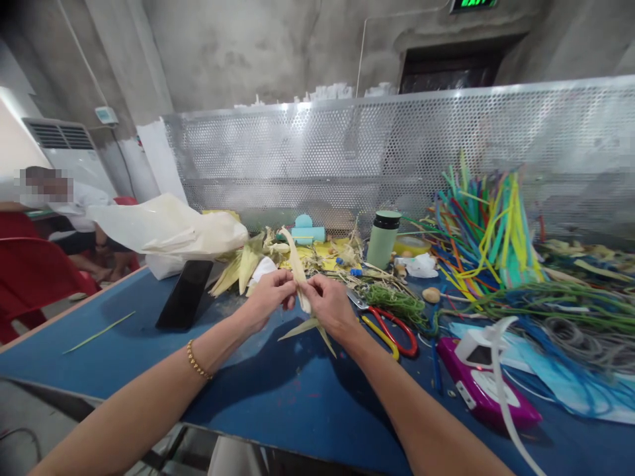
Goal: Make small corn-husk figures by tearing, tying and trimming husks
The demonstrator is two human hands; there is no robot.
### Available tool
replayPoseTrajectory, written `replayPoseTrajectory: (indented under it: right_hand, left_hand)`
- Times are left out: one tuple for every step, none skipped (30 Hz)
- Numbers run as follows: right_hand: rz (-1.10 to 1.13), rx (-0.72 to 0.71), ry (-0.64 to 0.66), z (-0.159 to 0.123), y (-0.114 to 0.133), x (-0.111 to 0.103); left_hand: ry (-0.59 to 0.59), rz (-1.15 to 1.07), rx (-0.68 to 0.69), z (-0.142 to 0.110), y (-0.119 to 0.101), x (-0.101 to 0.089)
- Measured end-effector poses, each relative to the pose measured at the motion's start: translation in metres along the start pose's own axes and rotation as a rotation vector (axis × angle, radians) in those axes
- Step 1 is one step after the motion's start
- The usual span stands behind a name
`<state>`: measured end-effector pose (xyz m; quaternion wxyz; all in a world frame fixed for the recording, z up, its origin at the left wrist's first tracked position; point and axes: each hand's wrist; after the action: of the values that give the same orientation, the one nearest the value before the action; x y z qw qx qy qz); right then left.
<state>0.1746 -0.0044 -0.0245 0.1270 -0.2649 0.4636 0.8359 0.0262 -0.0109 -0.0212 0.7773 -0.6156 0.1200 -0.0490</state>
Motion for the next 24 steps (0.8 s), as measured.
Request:
replayPoseTrajectory:
  right_hand:
    - [0.016,-0.007,0.016,-0.0007,0.0003,0.0]
    - [0.052,-0.004,0.039,-0.0015,0.0003,0.0001]
    - [0.101,0.008,0.066,-0.0021,0.0002,0.0003]
    - [0.15,0.025,0.093,-0.0027,0.0,0.0004]
    - [0.188,0.041,0.117,-0.0031,-0.0002,0.0004]
    - [0.206,0.048,0.135,-0.0032,-0.0001,0.0002]
    - [0.199,0.04,0.148,-0.0032,0.0003,-0.0001]
    - [0.177,0.022,0.157,-0.003,0.0008,-0.0006]
    - [0.147,0.004,0.169,-0.0026,0.0014,-0.0012]
    - [0.119,-0.008,0.174,-0.0022,0.002,-0.0019]
    - [0.096,-0.011,0.171,-0.0018,0.0023,-0.0024]
    - [0.082,-0.006,0.158,-0.0015,0.0024,-0.0028]
    - [0.073,0.0,0.138,-0.0012,0.0021,-0.0029]
    - [0.066,-0.001,0.116,-0.001,0.0014,-0.0027]
    - [0.059,-0.012,0.1,-0.001,0.0006,-0.0023]
    - [0.055,-0.027,0.093,-0.001,-0.0003,-0.0016]
    - [0.058,-0.04,0.094,-0.001,-0.0011,-0.0011]
    - [0.069,-0.044,0.096,-0.001,-0.0016,-0.0007]
    - [0.088,-0.034,0.103,-0.001,-0.0016,-0.0007]
    - [0.113,-0.013,0.114,-0.0009,-0.0012,-0.0013]
    - [0.143,0.011,0.128,-0.0009,-0.0003,-0.0023]
    - [0.175,0.034,0.146,-0.0008,0.0011,-0.0039]
    - [0.212,0.058,0.166,-0.0009,0.0028,-0.0057]
    - [0.258,0.079,0.184,-0.0009,0.0047,-0.0075]
  left_hand:
    - [0.015,-0.044,-0.011,-0.0001,-0.0006,-0.0002]
    - [0.031,-0.088,-0.013,-0.0002,-0.0011,-0.0005]
    - [0.045,-0.127,-0.004,-0.0002,-0.0014,-0.0009]
    - [0.057,-0.158,0.011,-0.0002,-0.0015,-0.0013]
    - [0.069,-0.184,0.025,-0.0002,-0.0012,-0.0016]
    - [0.081,-0.211,0.035,-0.0004,-0.0006,-0.0017]
    - [0.095,-0.234,0.038,-0.0006,0.0002,-0.0018]
    - [0.11,-0.253,0.038,-0.0008,0.0011,-0.0018]
    - [0.122,-0.266,0.037,-0.0009,0.0021,-0.0017]
    - [0.129,-0.27,0.036,-0.001,0.0031,-0.0017]
    - [0.123,-0.26,0.035,-0.0008,0.0039,-0.0018]
    - [0.098,-0.233,0.038,-0.0005,0.0046,-0.0018]
    - [0.052,-0.194,0.046,0.0,0.005,-0.0019]
    - [-0.001,-0.149,0.056,0.0006,0.0053,-0.002]
    - [-0.05,-0.108,0.068,0.0012,0.0054,-0.002]
    - [-0.083,-0.078,0.083,0.0017,0.0054,-0.0019]
    - [-0.094,-0.063,0.096,0.0019,0.0052,-0.0017]
    - [-0.085,-0.059,0.107,0.0018,0.0049,-0.0016]
    - [-0.062,-0.063,0.116,0.0014,0.0044,-0.0017]
    - [-0.03,-0.067,0.124,0.0008,0.0037,-0.0019]
    - [0.004,-0.071,0.133,0.0001,0.0028,-0.0023]
    - [0.04,-0.076,0.14,-0.0006,0.0017,-0.0031]
    - [0.071,-0.085,0.146,-0.0011,0.0005,-0.0041]
    - [0.098,-0.097,0.147,-0.0014,-0.0006,-0.0054]
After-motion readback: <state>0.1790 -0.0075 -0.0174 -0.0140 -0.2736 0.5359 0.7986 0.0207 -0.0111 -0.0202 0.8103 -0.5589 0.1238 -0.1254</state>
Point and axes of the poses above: each hand's wrist, its own z-axis towards the middle knuckle, its own x-axis out of the palm, y = z × x, and after that the axes turned 8 degrees about y, right-handed
